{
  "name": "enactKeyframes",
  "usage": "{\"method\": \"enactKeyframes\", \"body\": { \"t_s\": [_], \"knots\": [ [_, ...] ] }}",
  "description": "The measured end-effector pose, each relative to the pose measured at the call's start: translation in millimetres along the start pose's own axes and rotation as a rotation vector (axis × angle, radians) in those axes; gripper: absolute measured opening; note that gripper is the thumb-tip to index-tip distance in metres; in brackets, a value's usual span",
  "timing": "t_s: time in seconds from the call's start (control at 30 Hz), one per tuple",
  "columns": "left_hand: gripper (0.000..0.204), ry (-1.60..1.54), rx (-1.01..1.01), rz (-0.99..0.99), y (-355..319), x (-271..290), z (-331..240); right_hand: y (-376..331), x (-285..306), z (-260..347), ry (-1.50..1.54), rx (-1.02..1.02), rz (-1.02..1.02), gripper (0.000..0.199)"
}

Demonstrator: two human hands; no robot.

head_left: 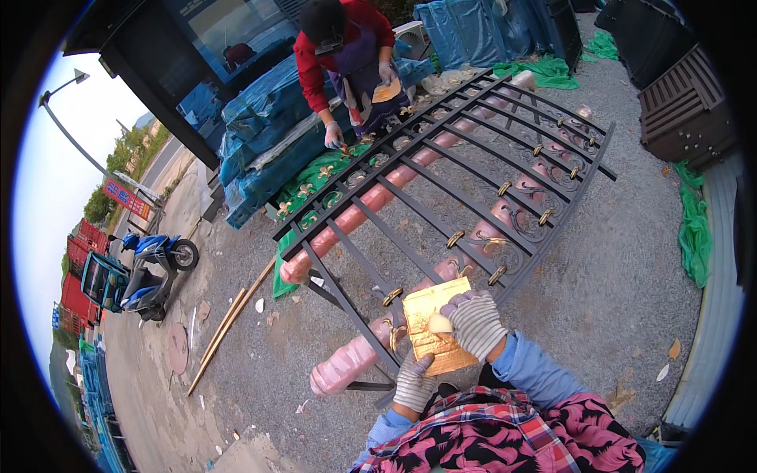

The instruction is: The person applies gold paint to the ornamental details of a black metal gate using a small brush and a sponge. They repeatedly dip the brush into paint on the sponge and carefully paint the curved metal elements.

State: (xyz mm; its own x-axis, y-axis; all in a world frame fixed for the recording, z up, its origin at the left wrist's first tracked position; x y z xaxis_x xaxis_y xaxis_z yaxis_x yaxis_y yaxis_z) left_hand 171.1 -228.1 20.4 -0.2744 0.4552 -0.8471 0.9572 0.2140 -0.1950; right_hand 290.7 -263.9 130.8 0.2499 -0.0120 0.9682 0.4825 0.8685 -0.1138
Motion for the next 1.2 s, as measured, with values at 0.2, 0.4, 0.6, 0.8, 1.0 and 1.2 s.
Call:
{"method": "enactKeyframes", "body": {
  "t_s": [0.2, 0.4, 0.6, 0.8, 1.0, 1.2],
  "knots": [
    [0.051, 0.014, 0.015, 0.017, 20, -30, -1, 9, 17, -24, -0.159, 0.047, 0.093, 0.016],
    [0.050, 0.008, -0.163, -0.116, 59, -51, 8, -11, 87, -119, 0.182, 0.065, -0.167, 0.031],
    [0.056, -0.060, -0.291, -0.168, 85, -81, 21, -48, 49, -316, 1.104, -0.286, -0.523, 0.042],
    [0.057, -0.013, -0.435, -0.369, 61, -70, -6, -65, 31, -390, 1.183, -0.585, -0.476, 0.049],
    [0.054, -0.047, -0.494, -0.491, 52, -6, -20, -76, -12, -407, 1.408, -0.660, -0.533, 0.048],
    [0.050, -0.071, -0.396, -0.433, 97, -12, -27, -99, -27, -412, 1.280, -0.814, -0.493, 0.050]
  ]
}}
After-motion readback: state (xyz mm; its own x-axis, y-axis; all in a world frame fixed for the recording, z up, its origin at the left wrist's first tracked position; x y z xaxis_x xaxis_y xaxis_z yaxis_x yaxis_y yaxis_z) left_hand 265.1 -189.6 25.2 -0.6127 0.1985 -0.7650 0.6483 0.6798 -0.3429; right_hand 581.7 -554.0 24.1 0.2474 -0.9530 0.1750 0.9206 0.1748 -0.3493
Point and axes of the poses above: each hand's wrist, its own y-axis towards the middle knuckle, its own x-axis out of the back of the hand, z = x × y, the point moved 9 cm from there along y, towards the middle knuckle, and after that the axes turned 12 degrees about z, right-handed, at the moved point
